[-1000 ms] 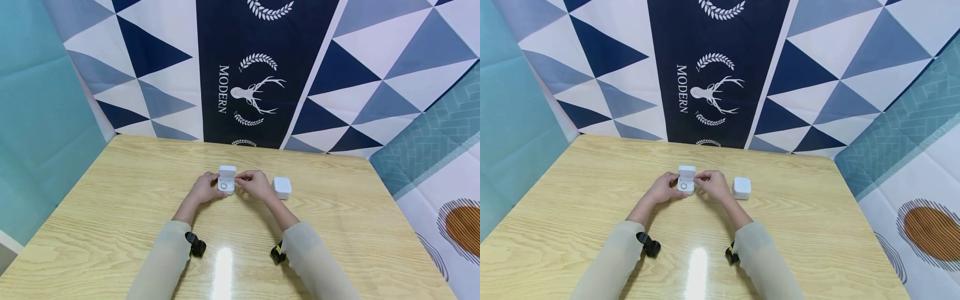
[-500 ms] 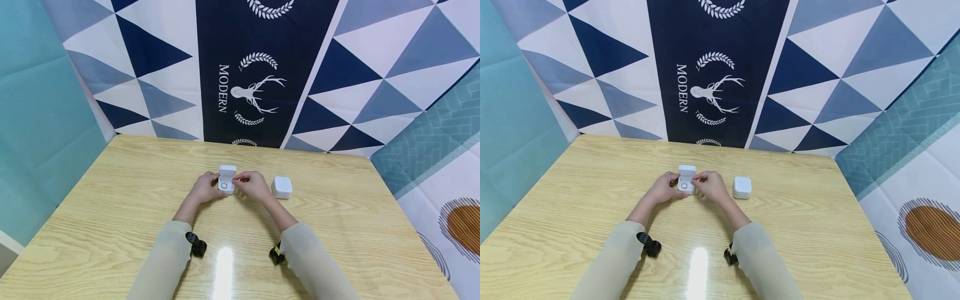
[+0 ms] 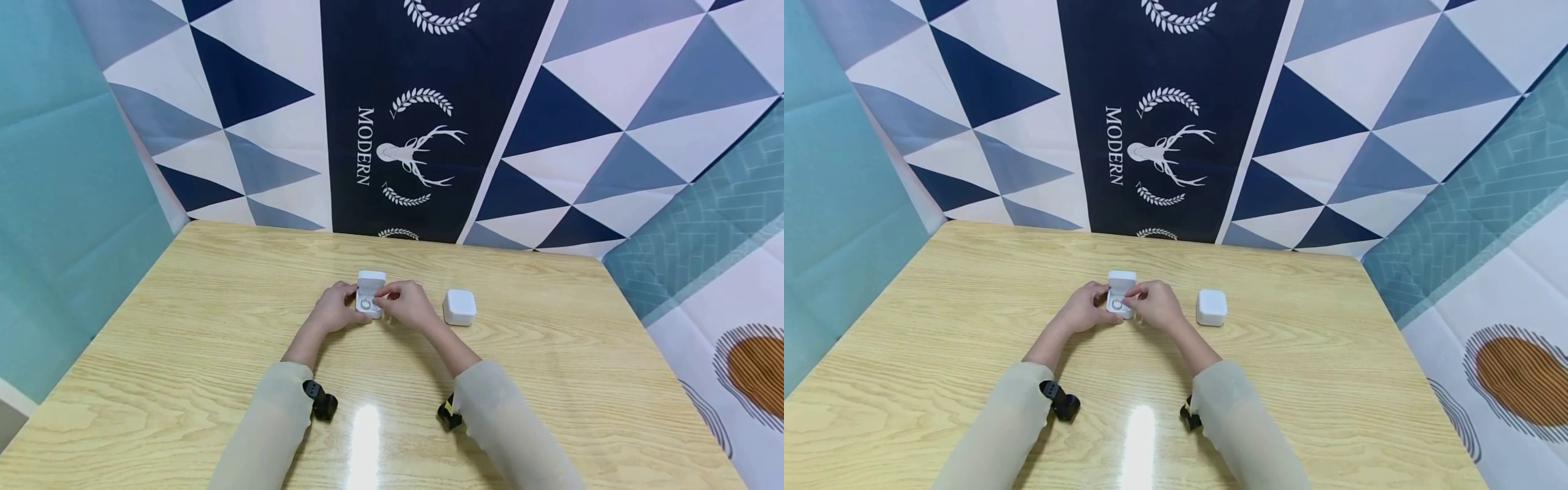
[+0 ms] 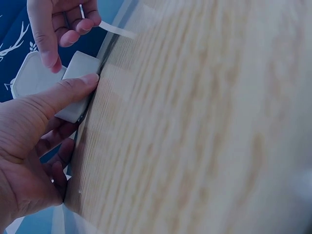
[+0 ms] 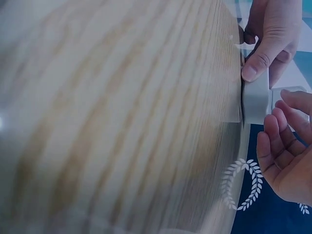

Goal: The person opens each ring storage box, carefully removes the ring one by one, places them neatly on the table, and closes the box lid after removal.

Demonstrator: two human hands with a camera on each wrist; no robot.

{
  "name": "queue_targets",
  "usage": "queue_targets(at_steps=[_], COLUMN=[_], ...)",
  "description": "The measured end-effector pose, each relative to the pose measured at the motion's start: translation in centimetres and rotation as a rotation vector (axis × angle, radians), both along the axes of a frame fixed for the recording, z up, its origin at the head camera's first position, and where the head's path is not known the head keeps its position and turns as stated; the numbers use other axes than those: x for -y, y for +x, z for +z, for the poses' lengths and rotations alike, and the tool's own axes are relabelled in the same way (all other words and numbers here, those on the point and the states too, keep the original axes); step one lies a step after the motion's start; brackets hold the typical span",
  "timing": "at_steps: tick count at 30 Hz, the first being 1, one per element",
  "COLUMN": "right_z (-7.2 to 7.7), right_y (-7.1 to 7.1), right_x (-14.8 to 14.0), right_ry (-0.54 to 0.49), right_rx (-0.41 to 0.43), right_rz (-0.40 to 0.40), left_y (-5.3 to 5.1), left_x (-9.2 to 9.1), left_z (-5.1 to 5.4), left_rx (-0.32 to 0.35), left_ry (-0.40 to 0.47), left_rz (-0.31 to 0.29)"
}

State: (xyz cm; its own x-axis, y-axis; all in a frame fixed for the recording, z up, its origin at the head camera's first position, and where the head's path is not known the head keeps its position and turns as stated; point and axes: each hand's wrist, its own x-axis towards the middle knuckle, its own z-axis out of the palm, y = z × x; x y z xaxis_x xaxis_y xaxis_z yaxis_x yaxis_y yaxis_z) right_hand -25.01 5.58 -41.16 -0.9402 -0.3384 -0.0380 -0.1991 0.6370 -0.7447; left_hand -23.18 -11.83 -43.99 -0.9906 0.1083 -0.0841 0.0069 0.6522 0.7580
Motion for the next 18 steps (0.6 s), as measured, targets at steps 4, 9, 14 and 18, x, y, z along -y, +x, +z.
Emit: queue_targets(at_steps=[4, 9, 14, 18], right_z=[0.02, -0.04, -0.12, -0.2], right_y=[-0.03, -0.15, -0.27, -0.33], right_x=[0.19, 0.45, 0.63, 0.76], right_ry=[0.017, 0.043, 0.054, 0.059], right_rx=[0.0, -0.006, -0.012, -0.013], right_rz=[0.006, 0.019, 0.023, 0.023], left_y=[-0.02, -0.05, -0.08, -0.14], left_x=[0.06, 0.11, 0.13, 0.16], left_z=[-0.09, -0.15, -0.15, -0.26], left_rx=[-0.005, -0.008, -0.014, -0.02], left_ry=[-0.002, -0.008, -0.011, -0.018], left_rz=[-0.003, -0.006, -0.006, -0.008])
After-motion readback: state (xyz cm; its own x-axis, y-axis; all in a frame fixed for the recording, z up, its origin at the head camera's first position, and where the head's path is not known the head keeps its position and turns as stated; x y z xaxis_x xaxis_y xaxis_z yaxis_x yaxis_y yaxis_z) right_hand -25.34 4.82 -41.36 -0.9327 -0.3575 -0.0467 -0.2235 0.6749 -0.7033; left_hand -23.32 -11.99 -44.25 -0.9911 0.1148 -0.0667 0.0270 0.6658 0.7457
